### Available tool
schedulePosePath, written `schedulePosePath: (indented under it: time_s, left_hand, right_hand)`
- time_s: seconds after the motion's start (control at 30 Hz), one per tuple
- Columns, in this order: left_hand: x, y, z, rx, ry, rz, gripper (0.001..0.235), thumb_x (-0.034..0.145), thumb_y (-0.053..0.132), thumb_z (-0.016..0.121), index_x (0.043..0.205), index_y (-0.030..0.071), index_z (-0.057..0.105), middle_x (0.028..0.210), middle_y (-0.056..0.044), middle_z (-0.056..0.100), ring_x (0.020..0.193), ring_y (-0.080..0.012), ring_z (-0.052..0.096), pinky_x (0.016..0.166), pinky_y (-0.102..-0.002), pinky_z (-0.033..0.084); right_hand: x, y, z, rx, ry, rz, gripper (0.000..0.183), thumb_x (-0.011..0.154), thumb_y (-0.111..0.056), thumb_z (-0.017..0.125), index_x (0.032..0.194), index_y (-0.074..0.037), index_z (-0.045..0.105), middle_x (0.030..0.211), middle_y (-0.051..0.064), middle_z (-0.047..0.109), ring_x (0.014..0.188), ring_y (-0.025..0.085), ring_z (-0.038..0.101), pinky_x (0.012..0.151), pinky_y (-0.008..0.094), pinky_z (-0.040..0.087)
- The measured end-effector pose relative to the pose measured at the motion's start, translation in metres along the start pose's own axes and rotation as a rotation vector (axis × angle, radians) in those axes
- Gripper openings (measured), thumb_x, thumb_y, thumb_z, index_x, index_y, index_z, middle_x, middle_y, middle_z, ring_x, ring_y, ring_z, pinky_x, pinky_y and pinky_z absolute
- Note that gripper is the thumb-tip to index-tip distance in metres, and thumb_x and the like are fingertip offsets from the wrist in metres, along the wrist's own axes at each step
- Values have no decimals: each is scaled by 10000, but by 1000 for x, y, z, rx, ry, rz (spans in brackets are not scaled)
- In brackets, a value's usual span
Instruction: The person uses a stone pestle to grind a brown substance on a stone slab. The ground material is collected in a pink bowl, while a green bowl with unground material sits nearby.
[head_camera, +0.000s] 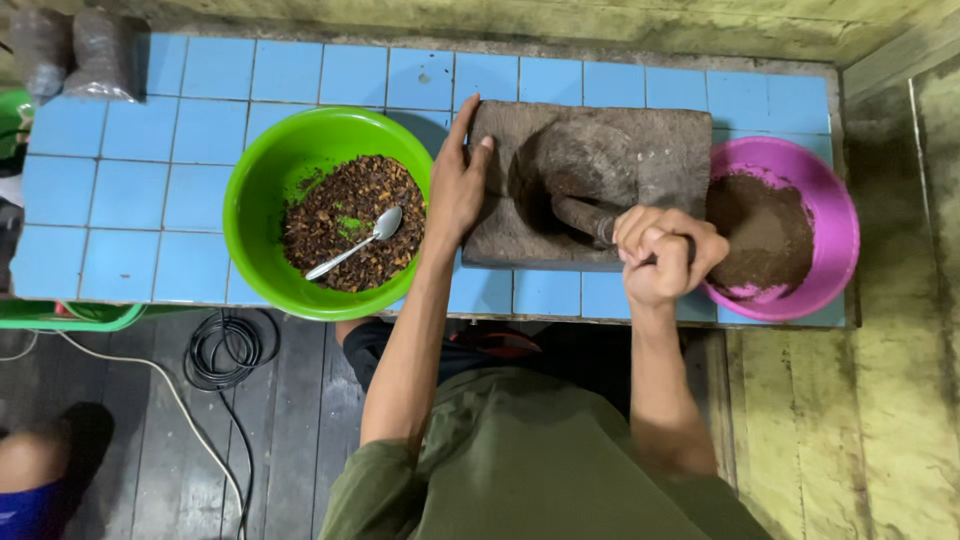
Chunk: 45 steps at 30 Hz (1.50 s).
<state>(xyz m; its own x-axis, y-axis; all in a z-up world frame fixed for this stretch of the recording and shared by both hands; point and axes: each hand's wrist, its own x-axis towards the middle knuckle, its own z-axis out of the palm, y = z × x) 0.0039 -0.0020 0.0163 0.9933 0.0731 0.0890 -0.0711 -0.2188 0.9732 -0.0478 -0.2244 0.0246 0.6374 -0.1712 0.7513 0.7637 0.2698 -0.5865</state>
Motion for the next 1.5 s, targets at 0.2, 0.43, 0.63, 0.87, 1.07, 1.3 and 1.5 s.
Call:
schedulePosePath:
  time_s: [0.2, 0.43, 0.63, 0.87, 1.07, 1.3, 1.5]
  left_hand:
    - [-5, 6, -3, 13, -2, -4, 509, 1054, 224, 506, 1541, 302, 381, 1476, -298, 485, 1375, -557, 410, 1142, -641, 336]
    - [-10, 8, -3, -8, -2, 0, 510, 1047, 229, 488, 1544, 271, 384, 1477, -316, 468, 1381, -565, 384, 1140, -647, 318]
    - [-7, 1, -3, 29, -12, -7, 516, 1056, 235, 481, 1559, 273, 372, 1496, -292, 460, 1387, -543, 391, 1127, -647, 324]
    - [-6, -21, -1, 47, -15, 48, 530, 1037, 330, 467, 1545, 213, 373, 1547, -210, 429, 1434, -417, 377, 1163, -516, 308]
    - [-7, 13, -4, 41, -29, -23, 521, 1054, 234, 468, 1564, 232, 358, 1483, -326, 449, 1361, -575, 390, 1120, -689, 306]
    - [-5, 3, -1, 71, -4, -4, 521, 1043, 244, 494, 1549, 267, 370, 1469, -320, 481, 1354, -573, 415, 1126, -659, 338]
    - [-7, 11, -3, 65, -3, -4, 518, 1041, 225, 490, 1545, 258, 378, 1483, -323, 458, 1370, -569, 390, 1124, -656, 334]
  right_hand:
    - [4, -24, -47, -31, 103, 53, 264, 829, -69, 438, 577, -98, 366, 393, 53, 308, 314, 174, 336, 352, 339, 274]
    - [15, -16, -52, -21, 142, 10, 295, 852, -72, 435, 574, -104, 341, 381, 57, 273, 308, 187, 323, 340, 343, 264]
    - [7, -8, -20, 36, 222, 135, 296, 811, -76, 465, 532, -88, 364, 355, 110, 296, 289, 228, 342, 334, 332, 257]
    - [19, -56, 0, -84, 205, 117, 177, 789, -41, 407, 618, -83, 387, 419, 67, 320, 334, 176, 309, 385, 331, 303]
    - [13, -13, -4, 3, 170, 64, 305, 791, -36, 495, 509, -66, 381, 359, 85, 290, 286, 186, 330, 318, 295, 250]
    - [-4, -26, 2, 25, 100, 88, 309, 779, -18, 493, 488, -59, 398, 361, 100, 313, 298, 197, 360, 325, 314, 275]
    - [16, -58, 22, 145, -61, 85, 274, 754, -42, 483, 494, -84, 406, 373, 50, 325, 303, 157, 314, 333, 304, 271]
